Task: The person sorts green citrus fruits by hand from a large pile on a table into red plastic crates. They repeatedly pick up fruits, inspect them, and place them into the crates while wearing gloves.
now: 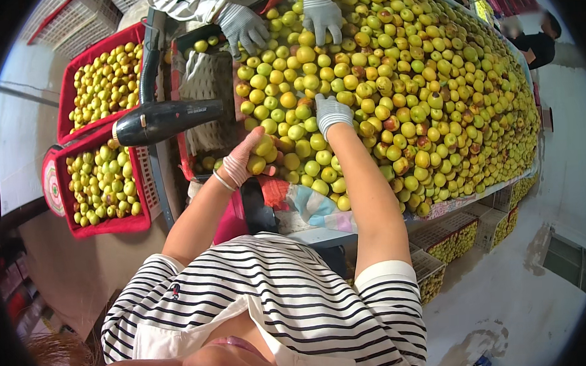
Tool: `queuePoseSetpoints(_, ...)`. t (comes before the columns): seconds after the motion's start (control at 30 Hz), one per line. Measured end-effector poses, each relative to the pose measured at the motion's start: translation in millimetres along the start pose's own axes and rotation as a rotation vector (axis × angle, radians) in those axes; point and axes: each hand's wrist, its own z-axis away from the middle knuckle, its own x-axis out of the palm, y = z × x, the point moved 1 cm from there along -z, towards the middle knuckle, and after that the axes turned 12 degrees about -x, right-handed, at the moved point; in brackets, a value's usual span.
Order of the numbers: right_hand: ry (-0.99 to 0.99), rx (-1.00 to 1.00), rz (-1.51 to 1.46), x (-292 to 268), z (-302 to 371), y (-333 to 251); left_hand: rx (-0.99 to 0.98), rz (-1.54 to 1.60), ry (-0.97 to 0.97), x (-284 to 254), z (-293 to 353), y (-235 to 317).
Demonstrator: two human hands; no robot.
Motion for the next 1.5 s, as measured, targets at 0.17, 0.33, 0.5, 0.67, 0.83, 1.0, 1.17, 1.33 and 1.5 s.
queuePoseSetpoints(0.17,-0.089,0.012,-0.027,-12.3,-6.7,-6.9,-0.095,0.201,-0.061,-7.0,-6.4,11.8)
queuePoseSetpoints(0.33,0.054,-0.381,-0.623,-69.2,-46.4,-30.8,-0.167,0.241,-0.118,-4.7,-8.1,9.5)
queuePoseSetpoints(0.5,0.364,-0.709,-0.794,-136.4,-6.1,-87.0,-0.052,0.097,-0.071,-11.2,1.3,8.5)
queuePoseSetpoints(0.67,0.196,-0.656,-0.293,-35.4,55.0,-26.9,0.058,-0.023,-0.031,-13.6,24.0,13.5)
queuePoseSetpoints(0.83,0.243,-0.508,0.095,64.3,116.1,-10.9,0.086,-0.028,-0.033,-17.8,40.9,15.0)
queuePoseSetpoints(1.0,0.441,-0.395,0.108,65.1,86.4,-43.2,0.049,-0.037,-0.103,-21.7,34.6,16.3)
queuePoseSetpoints(1.17,0.761,-0.423,-0.002,68.9,41.5,-85.0,0.163,-0.120,-0.202,-25.5,41.7,14.1)
queuePoseSetpoints(1.33,0.793,-0.627,-0.279,69.6,31.3,-106.3,0.197,0.003,-0.274,-28.3,42.5,10.7)
queuePoseSetpoints(1.5,0.653,-0.104,-0.383,5.1,20.9,-10.1,0.187,0.066,-0.202,-32.9,47.6,12.4)
